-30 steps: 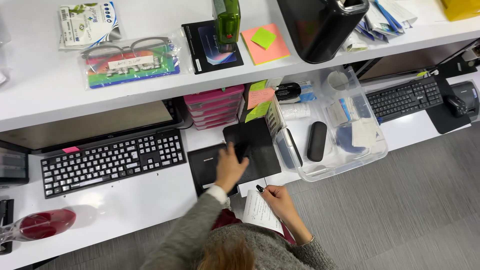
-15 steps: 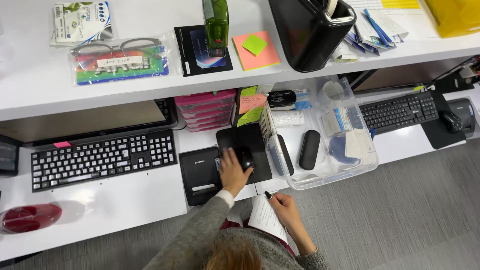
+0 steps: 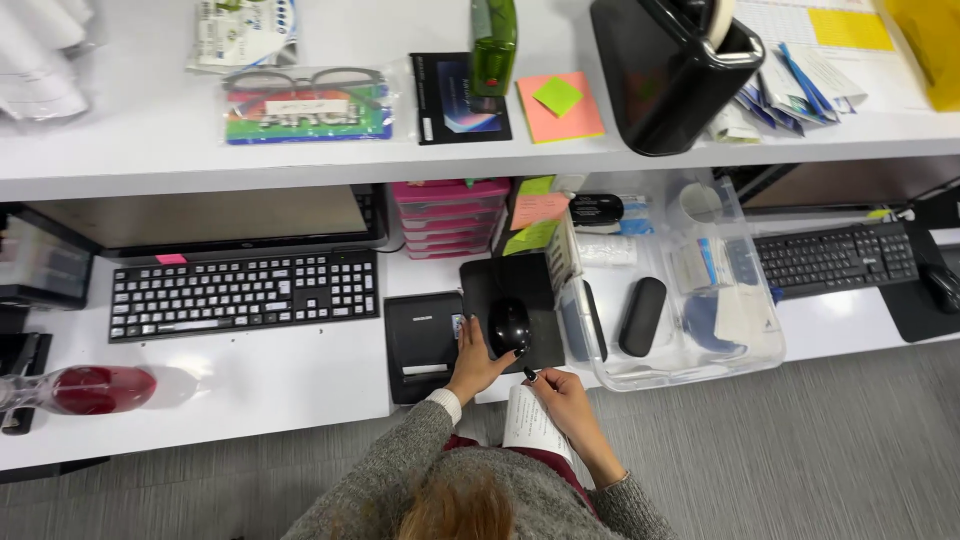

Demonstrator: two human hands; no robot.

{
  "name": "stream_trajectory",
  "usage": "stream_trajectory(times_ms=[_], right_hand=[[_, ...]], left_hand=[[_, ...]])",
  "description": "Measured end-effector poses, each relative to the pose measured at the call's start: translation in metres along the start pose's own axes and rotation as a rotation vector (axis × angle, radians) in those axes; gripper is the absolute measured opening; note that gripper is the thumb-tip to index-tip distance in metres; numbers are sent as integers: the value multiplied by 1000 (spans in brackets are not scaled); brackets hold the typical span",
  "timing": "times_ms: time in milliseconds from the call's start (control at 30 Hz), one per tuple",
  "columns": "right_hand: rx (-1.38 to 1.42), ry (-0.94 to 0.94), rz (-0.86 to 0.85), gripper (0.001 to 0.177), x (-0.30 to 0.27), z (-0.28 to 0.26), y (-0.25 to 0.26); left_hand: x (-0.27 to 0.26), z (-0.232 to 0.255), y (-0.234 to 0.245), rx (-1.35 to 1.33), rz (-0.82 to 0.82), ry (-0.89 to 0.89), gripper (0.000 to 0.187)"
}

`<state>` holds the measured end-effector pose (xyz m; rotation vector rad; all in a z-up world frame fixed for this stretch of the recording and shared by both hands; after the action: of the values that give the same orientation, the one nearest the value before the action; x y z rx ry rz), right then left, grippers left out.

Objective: Cleaning desk surfaces, wiping a mouse and mousepad, and organizing papers and office supplies into a plastic bin.

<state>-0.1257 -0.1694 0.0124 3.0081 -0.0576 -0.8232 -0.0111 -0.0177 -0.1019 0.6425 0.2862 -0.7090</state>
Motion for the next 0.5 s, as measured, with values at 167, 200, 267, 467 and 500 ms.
stream_trajectory(times_ms=[167,200,267,467,500], right_hand=[[3,-23,11,25,-2,-8,-10],[-2,-26,24,25,0,-6,-11],[0,-24,41,25,-1,-4,-11],[37,-59,109,27,-14,-2,-16],[36,-66,128,27,-16,0,-16]], left_hand=[[-4,12,29,37,-30,75,110],[-3,17,40,125,-46,171,99],[37,-3,53,-79,132,56,78],[139,-34,110,-1553,235,-35,31],[154,-42,114,-1679,182,-58,30]])
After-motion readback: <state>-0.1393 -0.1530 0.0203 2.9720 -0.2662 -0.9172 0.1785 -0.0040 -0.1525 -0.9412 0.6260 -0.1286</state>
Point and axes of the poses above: each hand's wrist, its own x-axis towards the middle knuckle, its own y-axis out of the back of the hand, z = x × y, the point moved 3 cm from there along x, towards the middle knuckle, and after that the axes turned 10 degrees about -z, right-handed, at the moved point
